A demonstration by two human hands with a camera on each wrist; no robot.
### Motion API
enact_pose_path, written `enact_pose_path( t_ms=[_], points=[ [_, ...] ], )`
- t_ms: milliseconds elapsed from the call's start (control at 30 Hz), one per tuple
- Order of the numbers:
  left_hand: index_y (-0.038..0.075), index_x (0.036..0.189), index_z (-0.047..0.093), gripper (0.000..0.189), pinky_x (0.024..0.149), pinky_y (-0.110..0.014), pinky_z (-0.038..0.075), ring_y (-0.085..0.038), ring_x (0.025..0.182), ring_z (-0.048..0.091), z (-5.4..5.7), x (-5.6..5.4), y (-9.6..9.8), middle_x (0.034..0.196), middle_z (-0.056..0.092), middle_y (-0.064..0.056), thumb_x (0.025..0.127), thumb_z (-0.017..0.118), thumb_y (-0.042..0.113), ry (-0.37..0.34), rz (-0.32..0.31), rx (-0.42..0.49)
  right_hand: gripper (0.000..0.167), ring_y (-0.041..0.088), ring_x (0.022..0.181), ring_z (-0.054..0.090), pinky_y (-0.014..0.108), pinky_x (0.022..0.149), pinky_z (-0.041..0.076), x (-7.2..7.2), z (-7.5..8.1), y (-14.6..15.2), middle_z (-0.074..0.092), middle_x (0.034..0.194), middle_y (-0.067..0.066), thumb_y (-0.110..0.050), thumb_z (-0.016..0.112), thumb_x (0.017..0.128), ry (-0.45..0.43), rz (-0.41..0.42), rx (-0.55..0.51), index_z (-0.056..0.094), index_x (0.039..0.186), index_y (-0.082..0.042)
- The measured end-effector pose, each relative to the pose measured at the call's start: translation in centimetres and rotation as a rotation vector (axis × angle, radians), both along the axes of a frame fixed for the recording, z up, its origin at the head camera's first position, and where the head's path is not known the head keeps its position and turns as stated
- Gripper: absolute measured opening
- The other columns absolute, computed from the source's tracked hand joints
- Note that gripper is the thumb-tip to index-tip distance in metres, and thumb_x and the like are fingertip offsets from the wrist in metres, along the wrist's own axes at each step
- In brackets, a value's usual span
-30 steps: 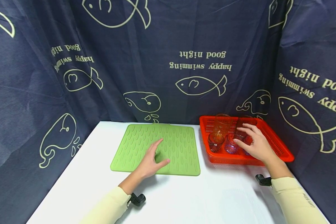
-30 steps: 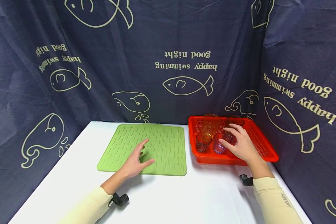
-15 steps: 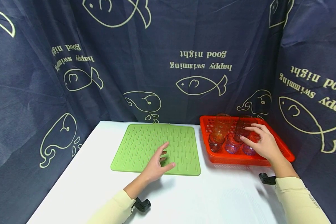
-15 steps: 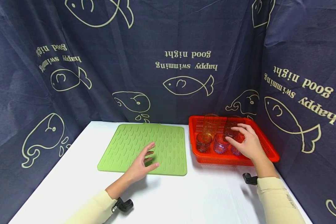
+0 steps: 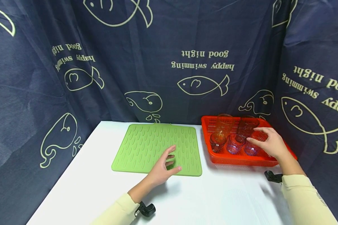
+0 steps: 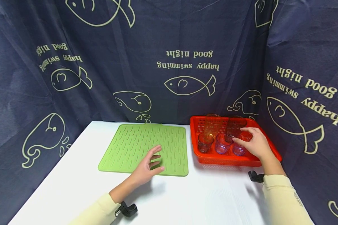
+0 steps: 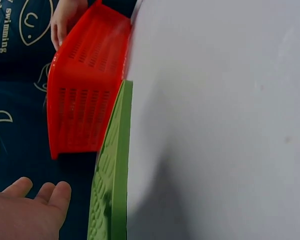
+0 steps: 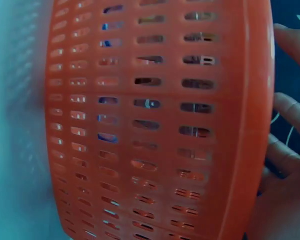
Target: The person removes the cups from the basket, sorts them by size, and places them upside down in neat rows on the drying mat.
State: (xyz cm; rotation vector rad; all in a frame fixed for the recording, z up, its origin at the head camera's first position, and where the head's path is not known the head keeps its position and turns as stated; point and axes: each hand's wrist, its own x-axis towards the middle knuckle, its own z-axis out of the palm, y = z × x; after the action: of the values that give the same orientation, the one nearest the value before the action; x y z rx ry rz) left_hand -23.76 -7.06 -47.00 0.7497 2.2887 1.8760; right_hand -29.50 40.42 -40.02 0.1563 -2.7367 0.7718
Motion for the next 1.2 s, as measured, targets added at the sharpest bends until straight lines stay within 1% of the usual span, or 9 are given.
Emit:
enact_pose_path(
  t_ms=[100, 233, 367, 500, 700, 967, 1100, 1200],
  points=[
    [0.030, 0.161, 0.027, 0.085, 0.120, -0.056, 0.039, -0.044, 0.147, 0.038, 0.0, 0.1, 0.3, 0.167, 0.030, -0.005, 0.093, 0.077, 0.022, -0.021, -0.008, 0.007, 0.078, 0.055, 0.132, 0.037, 0.078, 0.105, 0.032, -0.4, 0.2, 0.5, 0.042, 0.145, 0.036, -0.051, 0.076, 0.089, -0.084, -0.002, 0.025, 0.052, 0.140, 0.003],
    [0.029, 0.160, 0.029, 0.082, 0.120, -0.055, 0.039, -0.043, 0.147, 0.039, -0.1, 0.3, 0.6, 0.166, 0.032, -0.005, 0.093, 0.076, 0.020, -0.034, -0.026, 0.018, 0.086, 0.056, 0.131, 0.038, 0.078, 0.107, 0.032, -0.9, 0.5, 1.1, 0.041, 0.146, 0.039, -0.055, 0.075, 0.089, -0.179, 0.001, 0.055, 0.047, 0.144, 0.005],
    [0.027, 0.160, 0.030, 0.080, 0.119, -0.056, 0.039, -0.045, 0.146, 0.039, -0.2, 0.5, 1.0, 0.165, 0.033, -0.008, 0.094, 0.075, 0.018, -0.047, -0.055, 0.040, 0.091, 0.056, 0.128, 0.042, 0.076, 0.107, 0.035, -1.4, 0.6, 1.7, 0.042, 0.145, 0.040, -0.055, 0.075, 0.088, -0.257, 0.008, 0.074, 0.043, 0.146, 0.006],
    [0.025, 0.160, 0.029, 0.079, 0.120, -0.055, 0.039, -0.045, 0.146, 0.039, 0.0, 0.7, 1.3, 0.164, 0.034, -0.008, 0.095, 0.074, 0.018, -0.071, -0.080, 0.048, 0.093, 0.055, 0.124, 0.046, 0.075, 0.106, 0.038, -2.0, 0.3, 2.3, 0.045, 0.144, 0.040, -0.056, 0.075, 0.087, -0.312, 0.021, 0.085, 0.041, 0.147, 0.007],
    [0.022, 0.160, 0.031, 0.078, 0.120, -0.055, 0.040, -0.044, 0.145, 0.040, 0.2, 0.9, 1.7, 0.163, 0.036, -0.008, 0.095, 0.074, 0.018, -0.099, -0.097, 0.068, 0.096, 0.055, 0.125, 0.045, 0.074, 0.106, 0.038, -2.4, 0.2, 2.8, 0.044, 0.143, 0.041, -0.056, 0.077, 0.086, -0.367, 0.038, 0.079, 0.039, 0.148, 0.008],
    [0.018, 0.159, 0.032, 0.079, 0.118, -0.055, 0.041, -0.048, 0.142, 0.042, 0.2, 1.1, 2.1, 0.160, 0.039, -0.013, 0.094, 0.075, 0.017, -0.121, -0.116, 0.106, 0.092, 0.055, 0.124, 0.046, 0.073, 0.105, 0.040, -2.6, 0.0, 2.9, 0.046, 0.141, 0.041, -0.048, 0.080, 0.086, -0.377, 0.059, 0.078, 0.041, 0.146, 0.010],
    [0.020, 0.159, 0.034, 0.078, 0.118, -0.054, 0.042, -0.047, 0.142, 0.042, 0.2, 1.2, 2.3, 0.159, 0.039, -0.013, 0.093, 0.076, 0.017, -0.133, -0.122, 0.124, 0.091, 0.055, 0.123, 0.046, 0.072, 0.104, 0.041, -2.8, -0.3, 3.1, 0.046, 0.141, 0.041, -0.046, 0.081, 0.086, -0.399, 0.056, 0.076, 0.041, 0.146, 0.011],
    [0.024, 0.158, 0.035, 0.078, 0.118, -0.051, 0.043, -0.045, 0.142, 0.044, 0.4, 1.3, 2.5, 0.159, 0.039, -0.011, 0.092, 0.076, 0.016, -0.141, -0.120, 0.122, 0.091, 0.054, 0.121, 0.047, 0.071, 0.103, 0.042, -2.9, -0.3, 3.2, 0.047, 0.140, 0.041, -0.044, 0.081, 0.086, -0.407, 0.057, 0.082, 0.041, 0.145, 0.012]
  ],
)
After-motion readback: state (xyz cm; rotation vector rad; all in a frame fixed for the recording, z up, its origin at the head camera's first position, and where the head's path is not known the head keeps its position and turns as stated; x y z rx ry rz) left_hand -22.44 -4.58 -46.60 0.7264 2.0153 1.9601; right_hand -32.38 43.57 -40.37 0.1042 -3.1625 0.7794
